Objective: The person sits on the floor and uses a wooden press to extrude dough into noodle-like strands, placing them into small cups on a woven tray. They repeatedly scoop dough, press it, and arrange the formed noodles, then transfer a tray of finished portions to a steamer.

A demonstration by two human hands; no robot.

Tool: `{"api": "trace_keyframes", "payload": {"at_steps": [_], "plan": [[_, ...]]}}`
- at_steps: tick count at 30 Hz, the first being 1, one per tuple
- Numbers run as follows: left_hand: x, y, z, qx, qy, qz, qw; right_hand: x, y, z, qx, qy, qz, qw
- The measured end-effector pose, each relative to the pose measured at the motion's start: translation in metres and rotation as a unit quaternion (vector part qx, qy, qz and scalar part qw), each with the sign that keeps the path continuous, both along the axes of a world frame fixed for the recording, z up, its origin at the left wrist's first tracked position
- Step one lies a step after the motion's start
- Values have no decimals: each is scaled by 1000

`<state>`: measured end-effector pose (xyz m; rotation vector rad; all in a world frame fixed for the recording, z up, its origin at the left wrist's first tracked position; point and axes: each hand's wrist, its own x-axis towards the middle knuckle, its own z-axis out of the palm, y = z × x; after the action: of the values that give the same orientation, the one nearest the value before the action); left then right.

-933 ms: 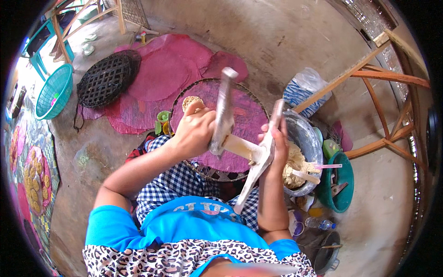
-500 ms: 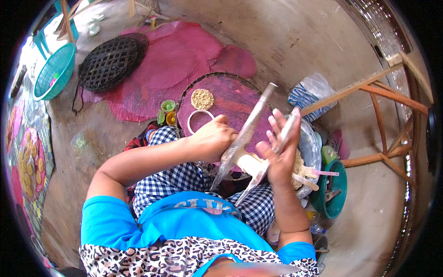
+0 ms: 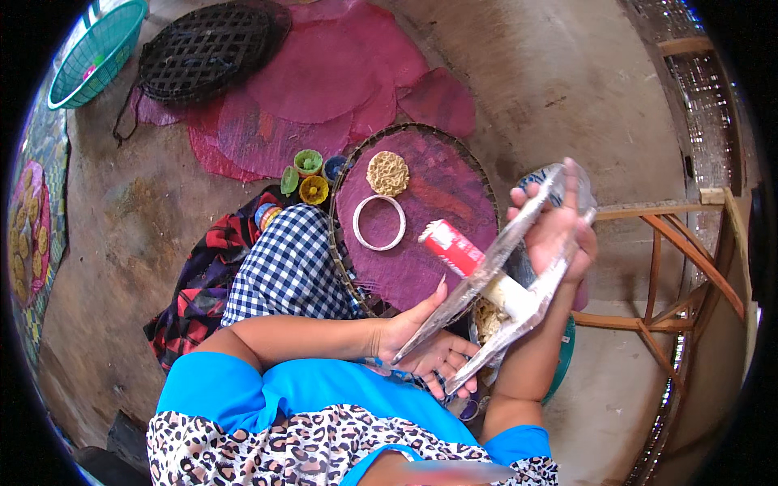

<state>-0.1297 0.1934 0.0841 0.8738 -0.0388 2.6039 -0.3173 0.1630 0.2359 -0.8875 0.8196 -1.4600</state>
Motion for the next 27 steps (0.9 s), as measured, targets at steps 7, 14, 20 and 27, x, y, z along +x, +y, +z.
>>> {"api": "trace_keyframes", "payload": {"at_steps": [7, 14, 20, 27], "plan": [[-4, -2, -19, 248, -8, -34, 968, -12, -69, -77, 287, 6, -38, 957], [-22, -17, -21, 313, 29, 2, 949, -20, -121, -92, 428, 162, -80, 885], [-15, -11, -14, 343, 31, 15, 939, -9, -126, -96, 463, 207, -65, 859], [-2, -17, -24, 319, -12, 56, 946, 14, -139, -103, 429, 202, -49, 879]]}}
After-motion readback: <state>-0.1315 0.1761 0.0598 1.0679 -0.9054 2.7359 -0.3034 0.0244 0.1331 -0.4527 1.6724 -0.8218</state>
